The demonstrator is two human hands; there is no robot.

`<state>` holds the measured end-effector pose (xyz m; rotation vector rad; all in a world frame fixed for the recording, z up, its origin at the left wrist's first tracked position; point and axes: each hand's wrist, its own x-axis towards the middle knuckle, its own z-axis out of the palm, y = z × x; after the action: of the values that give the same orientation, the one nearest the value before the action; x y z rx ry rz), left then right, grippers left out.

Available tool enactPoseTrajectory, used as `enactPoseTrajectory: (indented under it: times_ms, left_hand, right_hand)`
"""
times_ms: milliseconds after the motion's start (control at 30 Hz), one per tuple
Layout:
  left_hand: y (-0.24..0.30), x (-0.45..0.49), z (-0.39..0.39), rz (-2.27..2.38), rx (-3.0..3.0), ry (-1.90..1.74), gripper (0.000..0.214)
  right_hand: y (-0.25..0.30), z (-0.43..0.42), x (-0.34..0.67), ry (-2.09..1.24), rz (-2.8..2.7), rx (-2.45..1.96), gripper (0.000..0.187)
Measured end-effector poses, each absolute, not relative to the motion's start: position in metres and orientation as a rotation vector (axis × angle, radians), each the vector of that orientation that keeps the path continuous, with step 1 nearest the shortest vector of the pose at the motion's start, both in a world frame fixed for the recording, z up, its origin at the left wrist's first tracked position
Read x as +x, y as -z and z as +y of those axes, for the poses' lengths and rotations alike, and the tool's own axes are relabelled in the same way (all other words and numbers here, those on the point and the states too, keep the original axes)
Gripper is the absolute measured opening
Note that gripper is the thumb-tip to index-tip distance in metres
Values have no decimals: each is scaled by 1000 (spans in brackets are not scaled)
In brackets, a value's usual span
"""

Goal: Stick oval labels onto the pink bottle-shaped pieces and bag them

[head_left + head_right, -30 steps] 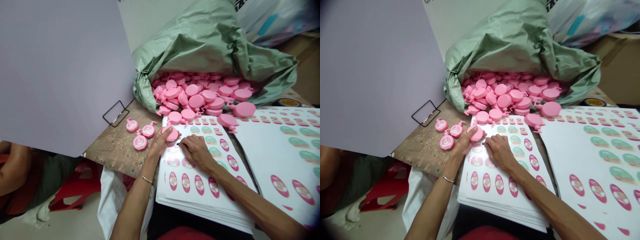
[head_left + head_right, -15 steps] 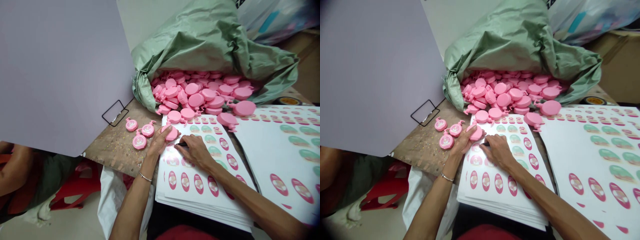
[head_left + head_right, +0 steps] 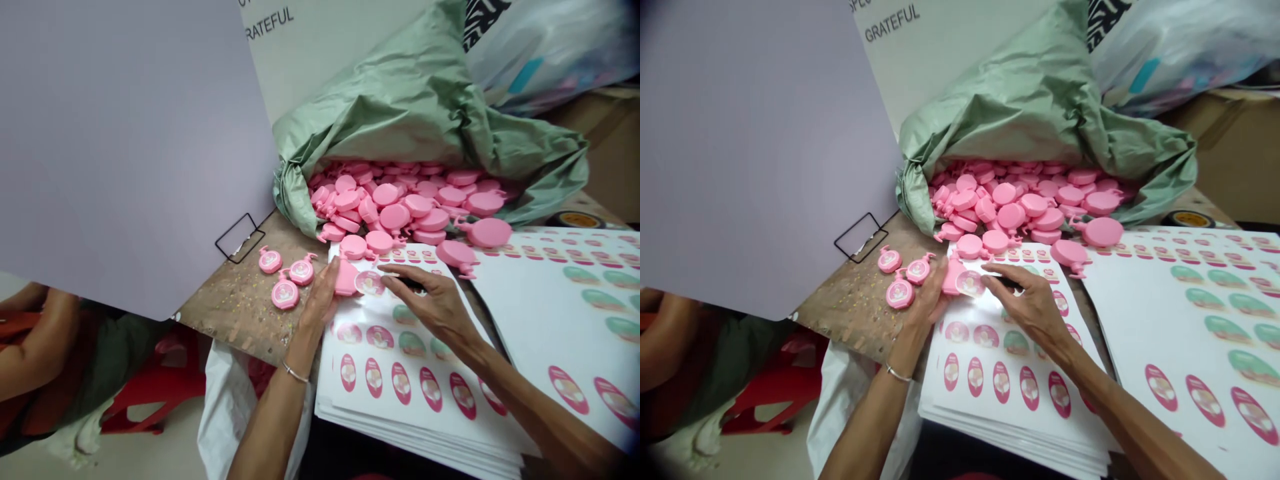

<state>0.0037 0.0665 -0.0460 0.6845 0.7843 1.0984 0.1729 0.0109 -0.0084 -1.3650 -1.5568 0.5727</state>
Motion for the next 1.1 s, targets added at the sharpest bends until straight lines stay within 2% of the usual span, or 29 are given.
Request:
enactPoseTrajectory:
  times_ms: [133,433,1100]
  left_hand:
    - [27,9,43,847,615,-1082,59]
    - [10,14,17,864,632,-1071,52]
    - [9,14,19,865,635,-1045,56]
  right_hand:
    - [-5,7,171,-428,-1661,-1298,14]
    - [-7,-4,169,-350,-1806,-1270,14]
    - [-20,-7,168,-115,-1942,-1279,15]
